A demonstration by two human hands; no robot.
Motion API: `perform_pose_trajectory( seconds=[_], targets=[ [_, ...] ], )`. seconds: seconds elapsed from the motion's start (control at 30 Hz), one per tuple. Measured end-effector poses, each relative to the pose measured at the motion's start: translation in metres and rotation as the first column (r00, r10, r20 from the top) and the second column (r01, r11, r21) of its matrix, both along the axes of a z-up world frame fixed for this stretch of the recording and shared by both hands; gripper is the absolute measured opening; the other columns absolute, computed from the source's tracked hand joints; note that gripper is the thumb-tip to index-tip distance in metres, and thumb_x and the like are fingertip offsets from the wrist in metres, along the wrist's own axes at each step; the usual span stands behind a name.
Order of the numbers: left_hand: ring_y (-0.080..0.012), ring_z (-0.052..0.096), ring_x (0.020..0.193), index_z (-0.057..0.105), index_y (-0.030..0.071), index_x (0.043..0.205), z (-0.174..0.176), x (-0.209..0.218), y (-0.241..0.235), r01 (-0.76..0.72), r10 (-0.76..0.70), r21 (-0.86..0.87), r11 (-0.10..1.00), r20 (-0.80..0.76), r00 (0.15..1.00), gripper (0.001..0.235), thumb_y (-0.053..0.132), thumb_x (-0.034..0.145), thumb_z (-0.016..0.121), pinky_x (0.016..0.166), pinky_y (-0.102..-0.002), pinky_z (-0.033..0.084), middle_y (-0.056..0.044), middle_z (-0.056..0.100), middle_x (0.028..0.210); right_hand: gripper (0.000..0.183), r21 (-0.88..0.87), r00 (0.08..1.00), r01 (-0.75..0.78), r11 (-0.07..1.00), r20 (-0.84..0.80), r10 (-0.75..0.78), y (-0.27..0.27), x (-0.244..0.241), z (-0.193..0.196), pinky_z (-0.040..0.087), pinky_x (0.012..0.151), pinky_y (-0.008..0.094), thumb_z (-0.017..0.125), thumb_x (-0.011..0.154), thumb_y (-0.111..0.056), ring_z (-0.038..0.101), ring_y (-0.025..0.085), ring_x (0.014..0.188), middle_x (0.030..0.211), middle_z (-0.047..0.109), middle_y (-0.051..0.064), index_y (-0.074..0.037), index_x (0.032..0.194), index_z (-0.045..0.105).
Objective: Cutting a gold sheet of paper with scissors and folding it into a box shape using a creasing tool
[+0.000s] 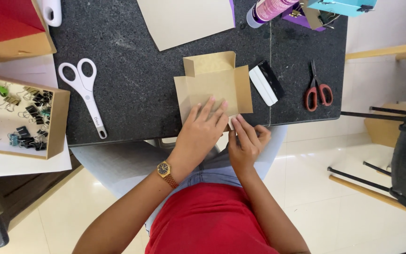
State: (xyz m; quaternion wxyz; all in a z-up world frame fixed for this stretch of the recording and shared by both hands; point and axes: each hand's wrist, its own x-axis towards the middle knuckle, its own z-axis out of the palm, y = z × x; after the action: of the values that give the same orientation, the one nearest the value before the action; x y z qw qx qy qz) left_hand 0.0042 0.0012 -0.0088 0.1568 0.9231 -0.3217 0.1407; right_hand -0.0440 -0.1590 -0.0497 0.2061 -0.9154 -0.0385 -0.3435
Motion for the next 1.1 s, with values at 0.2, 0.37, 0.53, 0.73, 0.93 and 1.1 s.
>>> perform_pose_trajectory(
  seconds=[0.2,0.37,0.53,0.73,0.93,1.1],
  targets=[
    [-0.0339,0.062,0.124,0.064,0.008,0.11,0.009,0.002,0.005,0.037,-0.037,-0.004,0.999,-0.062,0.997,0.061,0.032,0.061,0.092,0.102,-0.048,0.048,-0.013,0.071,0.126,0.023,-0.097,1.0,0.019,0.995,-0.014,-0.02,0.001,0.002,0.007,0.04,0.08,0.036,0.083,0.086,-0.01,0.056,0.024,0.091,0.108,0.079,-0.005,-0.019,0.106,0.084],
    [-0.0339,0.061,0.125,0.064,0.007,0.111,0.012,0.004,0.008,0.057,-0.058,-0.008,0.998,-0.094,0.994,0.059,0.032,0.064,0.09,0.103,-0.048,0.047,-0.014,0.07,0.127,0.021,-0.097,0.998,0.02,0.995,-0.049,-0.025,0.001,0.001,0.01,0.039,0.078,0.036,0.083,0.088,-0.011,0.056,0.024,0.091,0.107,0.078,-0.005,-0.02,0.107,0.084],
    [-0.0337,0.061,0.126,0.064,0.008,0.115,0.014,0.006,0.009,0.065,-0.066,-0.01,0.998,-0.107,0.992,0.062,0.033,0.066,0.09,0.104,-0.048,0.046,-0.013,0.07,0.127,0.02,-0.153,0.996,0.015,0.988,-0.09,-0.029,0.002,0.0,0.012,0.035,0.077,0.037,0.081,0.091,-0.018,0.055,0.024,0.095,0.11,0.077,-0.006,-0.021,0.11,0.083],
    [-0.0349,0.06,0.126,0.066,0.015,0.121,0.01,0.006,0.01,0.077,-0.081,-0.036,0.996,-0.099,0.992,0.063,0.03,0.065,0.091,0.103,-0.049,0.046,-0.012,0.07,0.128,0.016,-0.175,0.996,-0.031,0.984,-0.092,0.015,-0.006,-0.002,0.009,0.036,0.078,0.038,0.081,0.092,-0.022,0.056,0.025,0.094,0.113,0.076,-0.005,-0.02,0.108,0.083],
    [-0.0326,0.06,0.128,0.064,0.01,0.124,0.003,0.007,0.012,0.08,-0.083,-0.04,0.996,-0.1,0.991,0.065,0.036,0.07,0.088,0.105,-0.047,0.047,-0.012,0.069,0.129,0.018,-0.162,0.993,-0.085,0.983,-0.09,0.071,-0.015,-0.002,0.007,0.037,0.079,0.037,0.079,0.094,-0.025,0.057,0.025,0.095,0.115,0.077,-0.006,-0.023,0.112,0.083],
    [-0.0363,0.058,0.128,0.064,0.007,0.126,-0.003,0.009,0.015,0.095,-0.112,-0.118,0.988,-0.148,0.983,0.066,0.037,0.071,0.087,0.106,-0.051,0.046,-0.014,0.068,0.128,0.021,-0.173,0.988,-0.131,0.976,-0.098,0.116,-0.02,-0.002,0.005,0.038,0.081,0.039,0.076,0.095,-0.03,0.058,0.026,0.095,0.118,0.076,-0.005,-0.023,0.114,0.082]
  ],
)
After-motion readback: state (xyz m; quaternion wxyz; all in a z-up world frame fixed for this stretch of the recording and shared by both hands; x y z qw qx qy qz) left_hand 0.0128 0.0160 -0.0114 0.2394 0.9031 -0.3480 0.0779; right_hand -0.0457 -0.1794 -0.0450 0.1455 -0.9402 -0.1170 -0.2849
